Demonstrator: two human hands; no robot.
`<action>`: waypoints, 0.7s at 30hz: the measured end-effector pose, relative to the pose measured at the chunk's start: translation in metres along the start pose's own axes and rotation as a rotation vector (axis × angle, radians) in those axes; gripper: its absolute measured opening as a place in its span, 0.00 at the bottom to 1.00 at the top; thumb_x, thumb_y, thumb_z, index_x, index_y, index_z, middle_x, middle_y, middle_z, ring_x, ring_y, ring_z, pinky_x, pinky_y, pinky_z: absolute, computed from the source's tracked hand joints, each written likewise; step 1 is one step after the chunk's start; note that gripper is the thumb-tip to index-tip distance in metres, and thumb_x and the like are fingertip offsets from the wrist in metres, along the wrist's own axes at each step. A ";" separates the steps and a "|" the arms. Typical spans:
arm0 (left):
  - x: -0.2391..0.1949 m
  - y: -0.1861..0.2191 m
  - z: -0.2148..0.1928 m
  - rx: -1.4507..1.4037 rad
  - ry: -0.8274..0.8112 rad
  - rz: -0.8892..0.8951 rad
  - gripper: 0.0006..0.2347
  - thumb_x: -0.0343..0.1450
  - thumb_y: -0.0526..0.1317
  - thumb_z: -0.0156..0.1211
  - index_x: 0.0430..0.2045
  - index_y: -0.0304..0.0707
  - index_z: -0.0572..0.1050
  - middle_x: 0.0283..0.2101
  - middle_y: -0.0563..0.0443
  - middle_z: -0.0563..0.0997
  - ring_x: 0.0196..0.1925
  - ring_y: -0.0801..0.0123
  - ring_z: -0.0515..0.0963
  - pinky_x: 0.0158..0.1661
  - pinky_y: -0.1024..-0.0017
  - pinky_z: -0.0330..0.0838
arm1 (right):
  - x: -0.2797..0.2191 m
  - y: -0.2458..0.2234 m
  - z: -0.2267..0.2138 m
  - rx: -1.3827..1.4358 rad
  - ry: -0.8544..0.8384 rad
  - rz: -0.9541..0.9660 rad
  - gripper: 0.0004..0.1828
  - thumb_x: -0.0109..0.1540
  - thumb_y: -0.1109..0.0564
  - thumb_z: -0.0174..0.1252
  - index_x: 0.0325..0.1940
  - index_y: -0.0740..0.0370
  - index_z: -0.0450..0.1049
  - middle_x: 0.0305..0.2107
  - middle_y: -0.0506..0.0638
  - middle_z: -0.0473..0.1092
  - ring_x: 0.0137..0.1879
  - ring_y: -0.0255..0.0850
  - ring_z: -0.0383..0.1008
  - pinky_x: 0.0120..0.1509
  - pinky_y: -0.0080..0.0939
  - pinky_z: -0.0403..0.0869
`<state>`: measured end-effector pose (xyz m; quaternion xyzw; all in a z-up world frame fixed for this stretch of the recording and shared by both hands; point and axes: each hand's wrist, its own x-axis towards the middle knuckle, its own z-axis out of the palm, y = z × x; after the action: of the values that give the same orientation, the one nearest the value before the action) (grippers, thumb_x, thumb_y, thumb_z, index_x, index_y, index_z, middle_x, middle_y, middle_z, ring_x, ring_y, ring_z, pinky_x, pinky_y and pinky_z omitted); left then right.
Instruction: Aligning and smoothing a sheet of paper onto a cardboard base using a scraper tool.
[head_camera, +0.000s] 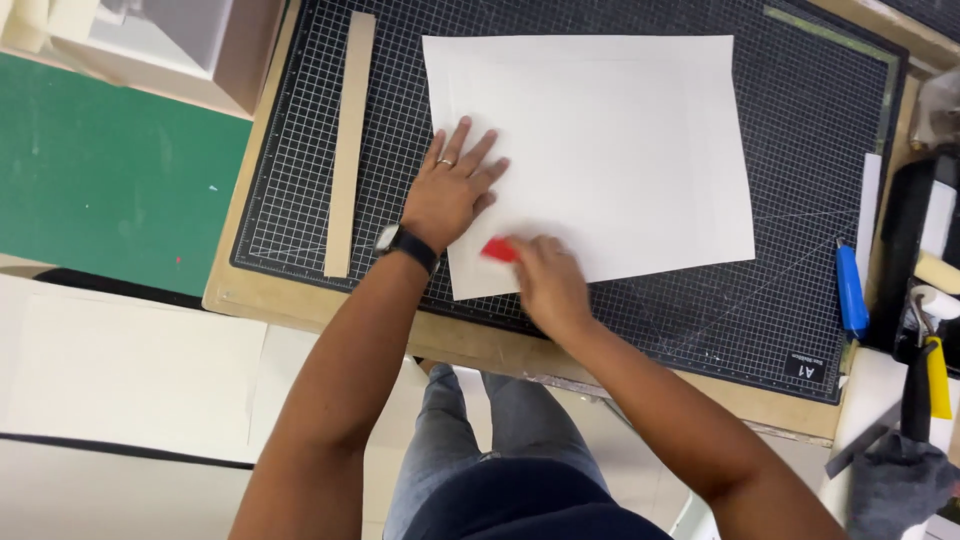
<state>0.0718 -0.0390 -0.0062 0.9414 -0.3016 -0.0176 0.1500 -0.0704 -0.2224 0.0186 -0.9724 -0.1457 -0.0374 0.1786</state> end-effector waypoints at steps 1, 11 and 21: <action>0.009 -0.007 0.005 -0.007 -0.014 -0.003 0.21 0.76 0.53 0.55 0.66 0.67 0.69 0.77 0.66 0.56 0.81 0.57 0.44 0.77 0.52 0.36 | 0.004 0.001 -0.012 0.006 -0.013 0.007 0.16 0.68 0.60 0.53 0.62 0.54 0.70 0.36 0.54 0.68 0.44 0.56 0.72 0.45 0.53 0.71; 0.055 -0.003 0.023 0.231 -0.188 0.043 0.25 0.60 0.62 0.71 0.52 0.73 0.78 0.64 0.60 0.74 0.67 0.49 0.71 0.72 0.47 0.51 | -0.004 -0.064 0.028 -0.216 0.193 0.067 0.18 0.71 0.52 0.45 0.63 0.56 0.70 0.35 0.50 0.65 0.37 0.47 0.69 0.36 0.48 0.69; 0.057 0.015 -0.043 0.264 -0.441 0.064 0.25 0.69 0.57 0.62 0.60 0.56 0.72 0.69 0.46 0.67 0.71 0.44 0.64 0.69 0.46 0.51 | -0.001 -0.088 0.026 -0.222 0.288 0.019 0.18 0.70 0.62 0.48 0.64 0.63 0.70 0.33 0.52 0.69 0.25 0.42 0.61 0.24 0.42 0.59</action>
<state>0.1154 -0.0721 0.0426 0.9163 -0.3562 -0.1781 -0.0430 -0.0966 -0.1344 0.0239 -0.9720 -0.1046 -0.1902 0.0895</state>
